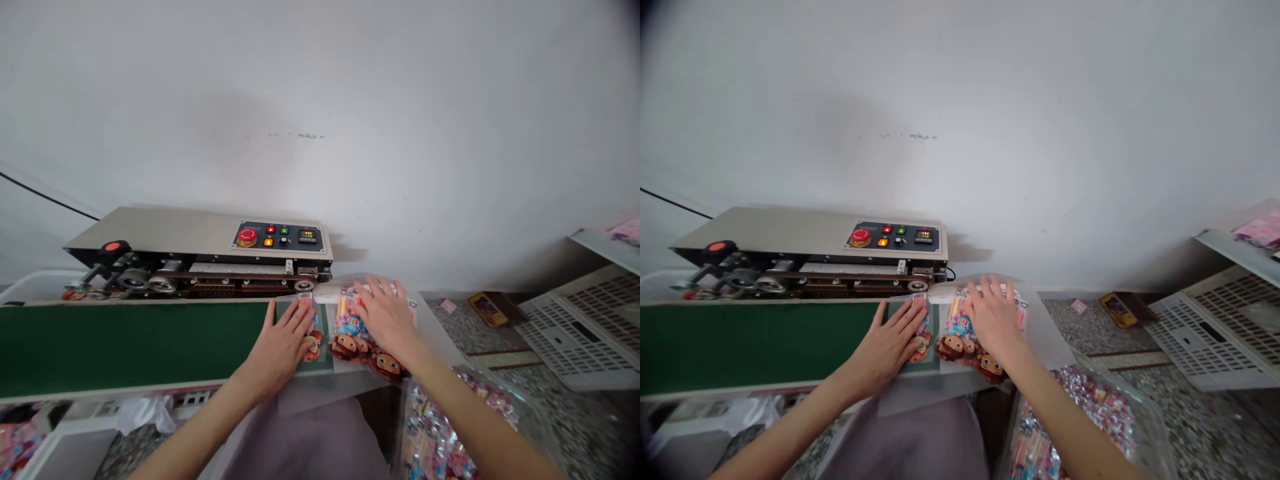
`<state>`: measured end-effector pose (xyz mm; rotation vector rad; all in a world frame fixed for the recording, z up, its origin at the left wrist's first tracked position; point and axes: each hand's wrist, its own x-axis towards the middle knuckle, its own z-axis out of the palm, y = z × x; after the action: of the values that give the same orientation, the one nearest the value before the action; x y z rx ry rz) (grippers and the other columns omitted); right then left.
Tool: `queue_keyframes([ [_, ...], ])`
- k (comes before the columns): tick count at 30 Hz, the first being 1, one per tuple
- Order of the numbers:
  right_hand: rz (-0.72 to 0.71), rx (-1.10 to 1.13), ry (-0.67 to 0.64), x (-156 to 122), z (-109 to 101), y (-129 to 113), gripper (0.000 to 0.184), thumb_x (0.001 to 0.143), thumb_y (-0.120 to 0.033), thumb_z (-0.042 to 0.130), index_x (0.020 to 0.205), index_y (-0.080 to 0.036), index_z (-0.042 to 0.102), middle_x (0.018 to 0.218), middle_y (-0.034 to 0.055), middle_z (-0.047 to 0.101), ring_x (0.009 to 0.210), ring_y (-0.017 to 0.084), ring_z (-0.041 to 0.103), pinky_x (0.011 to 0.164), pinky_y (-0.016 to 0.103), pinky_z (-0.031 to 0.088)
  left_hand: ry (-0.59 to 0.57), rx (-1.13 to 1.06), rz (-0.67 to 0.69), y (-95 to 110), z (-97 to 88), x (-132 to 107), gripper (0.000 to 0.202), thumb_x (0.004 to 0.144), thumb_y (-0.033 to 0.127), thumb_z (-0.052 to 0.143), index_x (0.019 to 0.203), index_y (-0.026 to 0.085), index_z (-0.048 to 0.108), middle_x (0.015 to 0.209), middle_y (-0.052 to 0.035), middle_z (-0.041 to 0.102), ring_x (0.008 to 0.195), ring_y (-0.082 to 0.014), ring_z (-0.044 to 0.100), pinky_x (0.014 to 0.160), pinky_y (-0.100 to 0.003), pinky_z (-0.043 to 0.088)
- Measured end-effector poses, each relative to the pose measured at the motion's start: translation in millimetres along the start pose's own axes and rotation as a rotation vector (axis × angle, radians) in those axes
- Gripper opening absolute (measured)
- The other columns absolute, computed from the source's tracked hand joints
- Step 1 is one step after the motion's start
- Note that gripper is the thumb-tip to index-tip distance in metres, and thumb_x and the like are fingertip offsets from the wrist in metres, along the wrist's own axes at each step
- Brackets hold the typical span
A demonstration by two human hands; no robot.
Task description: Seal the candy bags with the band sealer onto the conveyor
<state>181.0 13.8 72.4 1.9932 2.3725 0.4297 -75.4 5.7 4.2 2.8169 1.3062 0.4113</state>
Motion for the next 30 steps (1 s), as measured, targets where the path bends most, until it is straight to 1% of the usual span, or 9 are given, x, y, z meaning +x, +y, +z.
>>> queue_keyframes([
  [5, 0.042, -0.002, -0.036, -19, -6, 7, 0.046, 0.100, -0.043, 0.042, 0.126, -0.014, 0.066, 0.143, 0.0212, 0.055, 0.138, 0.042, 0.040, 0.113, 0.063, 0.021, 0.006, 0.025, -0.086, -10, -18.1, -2, 0.044, 0.103, 0.035, 0.034, 0.140, 0.022, 0.057, 0.151, -0.0109, 0.051, 0.144, -0.0335, 0.039, 0.120, -0.066, 0.005],
  [8, 0.020, -0.028, -0.051, -13, -5, -8, 0.045, 0.100, -0.042, 0.044, 0.128, -0.013, 0.064, 0.144, 0.0209, 0.055, 0.138, 0.041, 0.040, 0.113, 0.062, 0.022, 0.014, -0.060, -0.032, 10, -25.8, 13, 0.044, 0.105, 0.029, 0.029, 0.142, 0.021, 0.053, 0.149, -0.0087, 0.054, 0.143, -0.0267, 0.042, 0.123, -0.060, 0.007],
  [10, -0.012, -0.030, -0.069, -3, -5, -20, 0.045, 0.100, -0.036, 0.042, 0.133, -0.012, 0.061, 0.146, 0.0206, 0.053, 0.138, 0.040, 0.040, 0.113, 0.061, 0.023, 0.007, -0.113, 0.064, 28, -26.1, 24, 0.047, 0.107, 0.030, 0.026, 0.150, 0.020, 0.043, 0.156, -0.0087, 0.044, 0.148, -0.0231, 0.034, 0.124, -0.056, 0.011],
  [14, -0.043, 0.010, -0.092, 6, -6, -29, 0.045, 0.100, -0.028, 0.040, 0.139, -0.012, 0.056, 0.147, 0.0193, 0.053, 0.137, 0.038, 0.042, 0.113, 0.059, 0.025, -0.088, -0.159, 0.127, 45, -21.2, 31, 0.055, 0.107, 0.038, 0.029, 0.157, 0.017, 0.026, 0.164, -0.0122, 0.026, 0.152, -0.0269, 0.025, 0.120, -0.056, 0.023],
  [16, -0.027, 0.007, -0.080, -1, -6, -25, 0.044, 0.101, -0.032, 0.042, 0.138, -0.013, 0.057, 0.147, 0.0178, 0.053, 0.138, 0.038, 0.042, 0.112, 0.059, 0.026, -0.122, -0.186, 0.104, 41, -20.1, 29, 0.055, 0.107, 0.041, 0.030, 0.156, 0.017, 0.029, 0.162, -0.0120, 0.032, 0.149, -0.0287, 0.032, 0.119, -0.058, 0.024],
  [19, -0.021, -0.008, -0.068, -14, -5, -15, 0.042, 0.100, -0.034, 0.046, 0.137, -0.017, 0.059, 0.147, 0.0136, 0.054, 0.138, 0.037, 0.040, 0.113, 0.058, 0.024, -0.068, -0.194, 0.108, 31, -18.9, 30, 0.048, 0.106, 0.035, 0.032, 0.152, 0.019, 0.039, 0.159, -0.0098, 0.040, 0.146, -0.0295, 0.036, 0.121, -0.059, 0.017],
  [23, -0.028, 0.041, -0.062, -10, -2, -9, 0.038, 0.102, -0.030, 0.040, 0.132, -0.021, 0.063, 0.145, 0.0100, 0.056, 0.135, 0.033, 0.042, 0.110, 0.052, 0.027, 0.001, -0.174, 0.163, 28, -6.3, 35, 0.054, 0.106, 0.036, 0.035, 0.156, 0.017, 0.029, 0.161, -0.0107, 0.035, 0.149, -0.0292, 0.032, 0.122, -0.057, 0.014],
  [26, 0.023, 0.166, -0.095, 13, 1, -14, 0.034, 0.100, -0.029, 0.044, 0.121, -0.021, 0.069, 0.133, 0.0113, 0.063, 0.125, 0.030, 0.050, 0.100, 0.043, 0.035, 0.028, -0.130, 0.131, 34, 8.7, 34, 0.062, 0.105, 0.045, 0.034, 0.159, 0.017, 0.020, 0.164, -0.0127, 0.028, 0.151, -0.0309, 0.025, 0.121, -0.060, 0.015],
  [30, 0.109, 0.324, -0.064, 38, 2, -24, 0.017, 0.091, -0.023, 0.056, 0.090, -0.020, 0.072, 0.109, 0.0103, 0.068, 0.111, 0.028, 0.053, 0.093, 0.040, 0.034, 0.049, -0.137, 0.051, 39, 16.0, 29, 0.068, 0.103, 0.051, 0.036, 0.160, 0.018, 0.017, 0.164, -0.0161, 0.026, 0.152, -0.0330, 0.021, 0.120, -0.063, 0.016],
])
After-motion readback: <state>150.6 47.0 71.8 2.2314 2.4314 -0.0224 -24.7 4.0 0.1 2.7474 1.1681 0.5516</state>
